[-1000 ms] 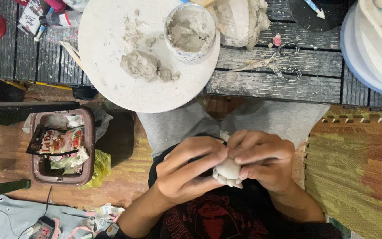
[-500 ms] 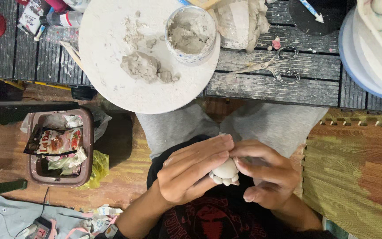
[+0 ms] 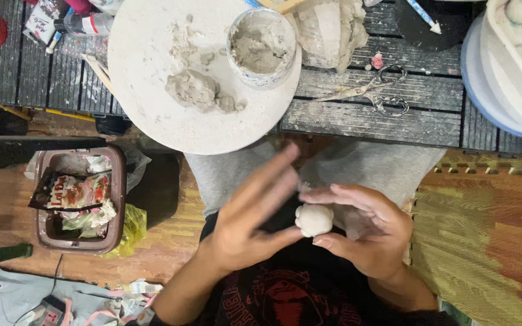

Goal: The person shapes a small piece of clay into a flower-like form using their fingers and a wooden sculpting tool. They refine the petals and smooth the surface while sitting on the floor.

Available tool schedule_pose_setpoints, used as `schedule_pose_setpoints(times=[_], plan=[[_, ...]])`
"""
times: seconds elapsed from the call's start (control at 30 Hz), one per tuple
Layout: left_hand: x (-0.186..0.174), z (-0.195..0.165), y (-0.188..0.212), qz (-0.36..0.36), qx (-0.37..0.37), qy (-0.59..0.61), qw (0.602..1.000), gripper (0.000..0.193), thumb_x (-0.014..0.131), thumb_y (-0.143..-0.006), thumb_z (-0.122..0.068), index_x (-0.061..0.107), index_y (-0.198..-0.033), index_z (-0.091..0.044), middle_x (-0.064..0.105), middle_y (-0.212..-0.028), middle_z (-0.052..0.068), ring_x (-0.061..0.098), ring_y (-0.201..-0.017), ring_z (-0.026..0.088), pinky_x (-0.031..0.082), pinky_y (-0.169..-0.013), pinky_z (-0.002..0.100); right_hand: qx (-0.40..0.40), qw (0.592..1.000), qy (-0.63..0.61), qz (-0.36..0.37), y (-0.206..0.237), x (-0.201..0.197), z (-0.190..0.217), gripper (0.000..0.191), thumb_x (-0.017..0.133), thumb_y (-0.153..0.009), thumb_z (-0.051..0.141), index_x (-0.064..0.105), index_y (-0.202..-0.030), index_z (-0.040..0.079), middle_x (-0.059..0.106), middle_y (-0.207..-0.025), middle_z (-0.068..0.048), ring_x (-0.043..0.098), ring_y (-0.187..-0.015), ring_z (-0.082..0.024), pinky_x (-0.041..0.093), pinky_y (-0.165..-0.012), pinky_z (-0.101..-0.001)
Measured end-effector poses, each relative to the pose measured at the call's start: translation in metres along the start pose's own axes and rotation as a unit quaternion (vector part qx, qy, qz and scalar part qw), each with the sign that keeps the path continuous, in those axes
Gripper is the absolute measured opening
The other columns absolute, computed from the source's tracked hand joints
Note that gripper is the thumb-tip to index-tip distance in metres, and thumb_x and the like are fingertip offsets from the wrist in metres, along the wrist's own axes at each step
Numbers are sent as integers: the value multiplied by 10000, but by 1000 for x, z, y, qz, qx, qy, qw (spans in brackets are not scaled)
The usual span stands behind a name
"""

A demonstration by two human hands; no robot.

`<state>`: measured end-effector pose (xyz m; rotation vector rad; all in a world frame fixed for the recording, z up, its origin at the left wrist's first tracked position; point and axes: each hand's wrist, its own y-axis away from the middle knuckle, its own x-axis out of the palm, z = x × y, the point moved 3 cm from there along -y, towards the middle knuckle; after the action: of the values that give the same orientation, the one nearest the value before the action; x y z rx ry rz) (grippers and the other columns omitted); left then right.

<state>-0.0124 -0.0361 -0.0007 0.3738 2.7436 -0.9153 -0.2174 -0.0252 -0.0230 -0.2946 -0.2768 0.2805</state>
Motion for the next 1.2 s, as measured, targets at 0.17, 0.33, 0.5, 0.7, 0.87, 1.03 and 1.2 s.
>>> schedule_pose_setpoints(times=[0.17, 0.33, 0.5, 0.7, 0.87, 1.03, 1.2], plan=[[-5, 12, 14, 58, -289, 518, 803, 774, 770, -951, -94, 350, -1599, -51, 457, -1610, 217, 546, -1464, 316, 476, -1262, 482, -121, 980, 137, 73, -15, -6, 10, 737, 893, -822, 122, 543, -1471, 114, 754, -1200, -172, 649, -1326, -302, 557, -1083, -459], [11, 16, 13, 76, -333, 511, 789, 491, 696, -1027, -72, 563, -1458, 123, 685, -1354, 243, 669, -1267, 275, 534, -1131, 417, -139, 965, 184, 121, -23, -6, 3, 753, 911, -772, 155, 516, -1410, 107, 791, -1095, -114, 615, -1276, -341, 561, -1046, -482], [9, 11, 9, 75, -352, 521, 773, 392, 681, -1023, -31, 619, -1372, 137, 721, -1281, 235, 703, -1208, 260, 565, -1093, 379, -137, 959, 233, 81, -20, -7, 0, 651, 904, -783, 252, 614, -1352, 124, 692, -1289, -156, 636, -1344, -333, 547, -1094, -482], [9, 0, 8, 72, -309, 539, 780, 426, 784, -960, 11, 657, -1359, 87, 710, -1348, 221, 700, -1265, 248, 578, -1146, 389, -130, 984, 100, 68, -14, -10, -14, 594, 866, -825, 365, 665, -1311, 89, 675, -1306, -170, 706, -1192, -331, 654, -986, -468], [6, -3, 8, 78, -210, 470, 854, 500, 849, -918, -34, 652, -1375, 15, 687, -1388, 172, 686, -1256, 212, 564, -1145, 367, -114, 991, 59, 33, -6, -8, -22, 576, 870, -821, 356, 677, -1276, 61, 709, -1210, -191, 736, -1110, -355, 683, -915, -478], [1, -6, 5, 118, -116, 313, 935, 475, 850, -916, -89, 678, -1358, -71, 720, -1319, 112, 745, -1219, 234, 615, -1111, 354, -227, 973, 5, 47, -7, 0, -25, 535, 881, -822, 319, 658, -1232, 58, 729, -1164, -164, 760, -1084, -299, 698, -890, -508], [-7, -10, 5, 158, -61, 275, 946, 405, 836, -950, -136, 704, -1331, -92, 754, -1236, 100, 780, -1130, 239, 648, -989, 314, -281, 957, 30, 66, -7, 3, -21, 497, 876, -862, 291, 614, -1225, 76, 745, -1119, -136, 783, -1026, -292, 700, -832, -505]])
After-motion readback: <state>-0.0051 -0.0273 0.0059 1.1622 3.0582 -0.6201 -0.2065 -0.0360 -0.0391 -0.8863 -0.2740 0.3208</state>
